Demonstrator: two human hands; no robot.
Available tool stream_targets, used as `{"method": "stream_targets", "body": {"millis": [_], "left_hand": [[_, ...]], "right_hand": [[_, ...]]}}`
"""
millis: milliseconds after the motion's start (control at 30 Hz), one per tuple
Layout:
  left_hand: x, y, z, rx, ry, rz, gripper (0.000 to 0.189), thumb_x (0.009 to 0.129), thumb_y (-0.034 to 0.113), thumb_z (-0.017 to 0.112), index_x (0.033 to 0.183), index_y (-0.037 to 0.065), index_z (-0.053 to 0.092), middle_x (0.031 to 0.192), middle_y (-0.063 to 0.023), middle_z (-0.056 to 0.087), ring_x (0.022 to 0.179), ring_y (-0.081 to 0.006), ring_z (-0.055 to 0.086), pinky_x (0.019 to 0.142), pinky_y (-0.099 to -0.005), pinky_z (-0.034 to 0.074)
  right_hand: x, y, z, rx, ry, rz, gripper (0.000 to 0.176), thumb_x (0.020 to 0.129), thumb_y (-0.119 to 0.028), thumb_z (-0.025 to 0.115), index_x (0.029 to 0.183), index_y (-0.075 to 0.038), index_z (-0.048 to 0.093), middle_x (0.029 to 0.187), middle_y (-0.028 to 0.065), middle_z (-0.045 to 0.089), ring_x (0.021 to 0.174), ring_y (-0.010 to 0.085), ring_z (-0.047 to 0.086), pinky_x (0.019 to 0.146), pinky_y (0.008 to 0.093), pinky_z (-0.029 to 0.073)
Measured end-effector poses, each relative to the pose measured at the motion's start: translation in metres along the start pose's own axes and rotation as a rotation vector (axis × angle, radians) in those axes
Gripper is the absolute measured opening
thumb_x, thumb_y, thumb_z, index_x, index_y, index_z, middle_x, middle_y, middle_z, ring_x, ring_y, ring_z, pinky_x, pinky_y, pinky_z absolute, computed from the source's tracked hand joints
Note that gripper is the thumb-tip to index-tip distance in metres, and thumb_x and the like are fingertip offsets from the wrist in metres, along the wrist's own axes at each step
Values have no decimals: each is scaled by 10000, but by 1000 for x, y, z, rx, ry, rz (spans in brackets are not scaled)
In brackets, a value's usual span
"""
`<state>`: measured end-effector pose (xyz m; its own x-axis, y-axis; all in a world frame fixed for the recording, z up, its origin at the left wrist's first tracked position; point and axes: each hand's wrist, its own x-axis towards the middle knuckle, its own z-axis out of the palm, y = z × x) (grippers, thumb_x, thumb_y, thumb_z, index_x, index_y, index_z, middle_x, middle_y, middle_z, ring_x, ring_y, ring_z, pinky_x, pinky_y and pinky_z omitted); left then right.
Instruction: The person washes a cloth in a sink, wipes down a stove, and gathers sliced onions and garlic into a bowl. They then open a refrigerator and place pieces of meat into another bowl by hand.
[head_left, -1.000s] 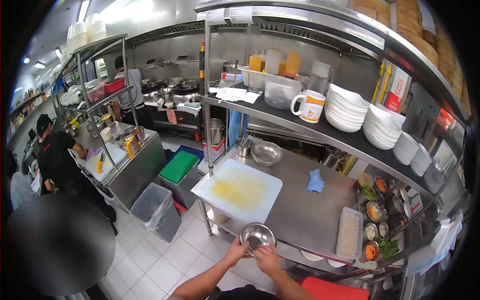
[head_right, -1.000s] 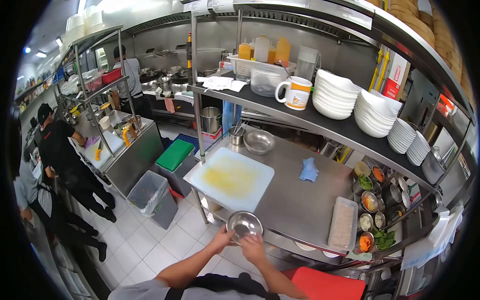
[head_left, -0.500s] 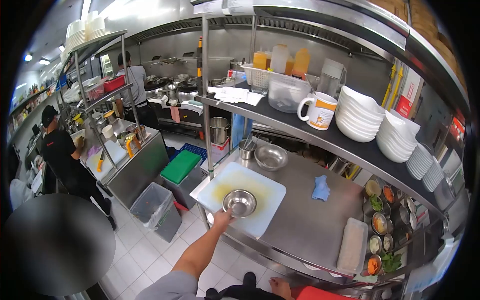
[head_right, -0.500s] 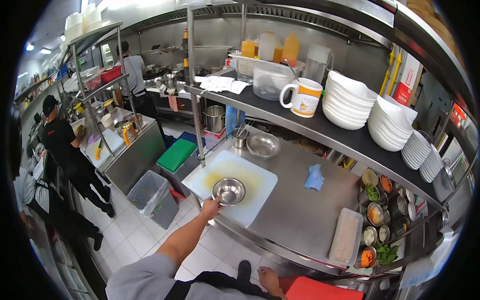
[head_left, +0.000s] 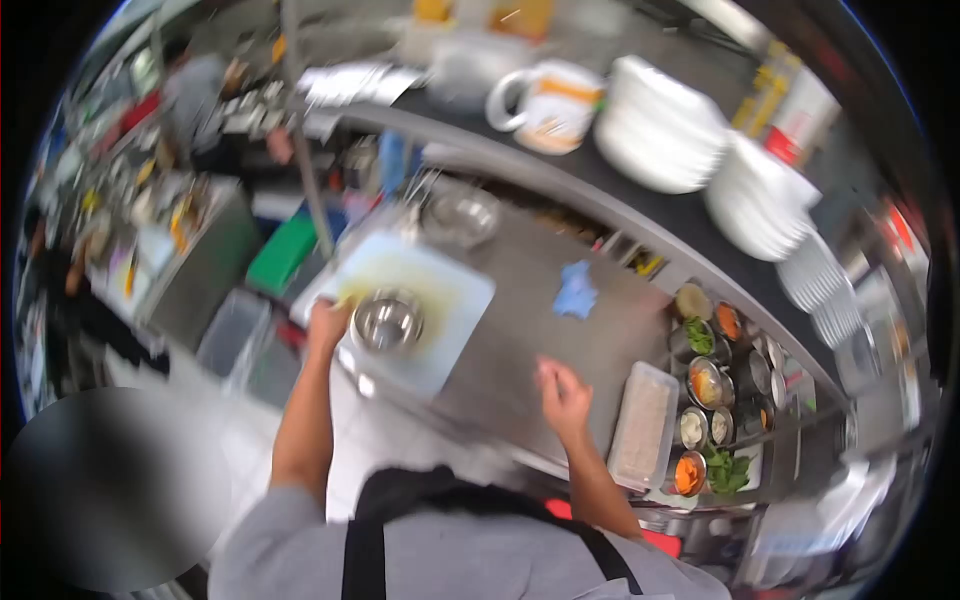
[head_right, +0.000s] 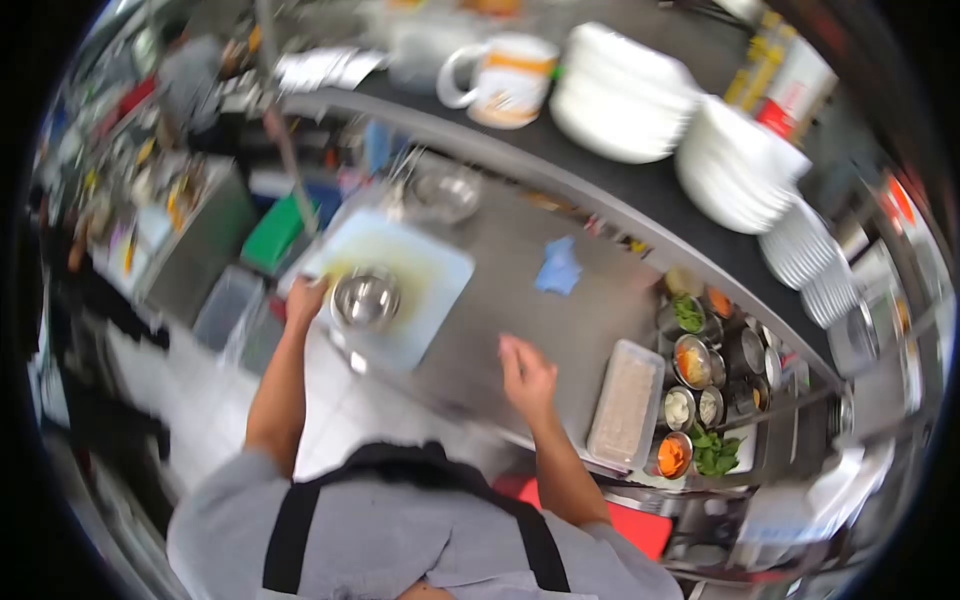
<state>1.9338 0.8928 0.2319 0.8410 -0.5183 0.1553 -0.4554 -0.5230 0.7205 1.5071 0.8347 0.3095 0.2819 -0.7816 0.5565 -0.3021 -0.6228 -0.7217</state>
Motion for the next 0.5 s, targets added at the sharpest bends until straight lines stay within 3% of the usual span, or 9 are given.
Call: {"method": "stream_targets", "body": {"millis": [33,67,100,167,300,400,500], "left_hand": [[-9,1,-2,46,-332,-78,537,764,476,689,933,-33,655,748,-179,684,644,-298,675,624,-410,525],[-21,-19,17,-18,-368,-39,552,739,475,707,910,-47,656,675,-167,663,570,-273,661,587,-386,526],[-31,-26,28,-113,-402,-131,429,774,341,713,916,-56,639,704,-175,660,598,-255,672,582,-348,550],[-49,-37,47,-567,-361,-281,270,835,162,648,975,-65,606,761,-162,643,620,-236,675,592,-310,587],[-77,-28,-8,-598,-363,-312,220,916,94,552,1063,-69,537,933,-142,599,698,-203,676,622,-297,606],[-87,-75,-50,-901,-204,-243,273,927,74,546,1158,-72,539,1042,-151,617,830,-206,667,647,-304,613],[-98,-139,-115,-860,-124,-333,299,932,88,546,1187,-67,537,1081,-158,618,824,-206,664,658,-322,613]], "right_hand": [[0,-2,11,42,-7,27,157,936,-108,607,1010,-12,707,791,72,698,692,102,651,650,252,531],[-3,-5,23,50,-91,59,157,936,-108,607,1010,-12,707,791,72,698,692,102,651,650,252,531],[-3,-7,37,123,-120,19,151,931,-89,608,1009,-2,703,797,80,698,688,111,652,639,250,528],[-14,-13,64,200,-173,2,145,927,-69,610,1009,8,700,803,88,698,683,120,653,628,249,525],[-26,-32,112,312,-345,-10,143,920,-40,606,1014,25,692,807,95,696,668,124,655,627,251,537],[-35,-49,158,326,-507,-97,146,914,-24,594,1009,32,691,764,91,694,648,116,650,610,241,526],[-37,-79,210,343,-647,-121,145,912,-33,600,1004,35,688,751,81,694,642,115,647,601,238,517]]}}
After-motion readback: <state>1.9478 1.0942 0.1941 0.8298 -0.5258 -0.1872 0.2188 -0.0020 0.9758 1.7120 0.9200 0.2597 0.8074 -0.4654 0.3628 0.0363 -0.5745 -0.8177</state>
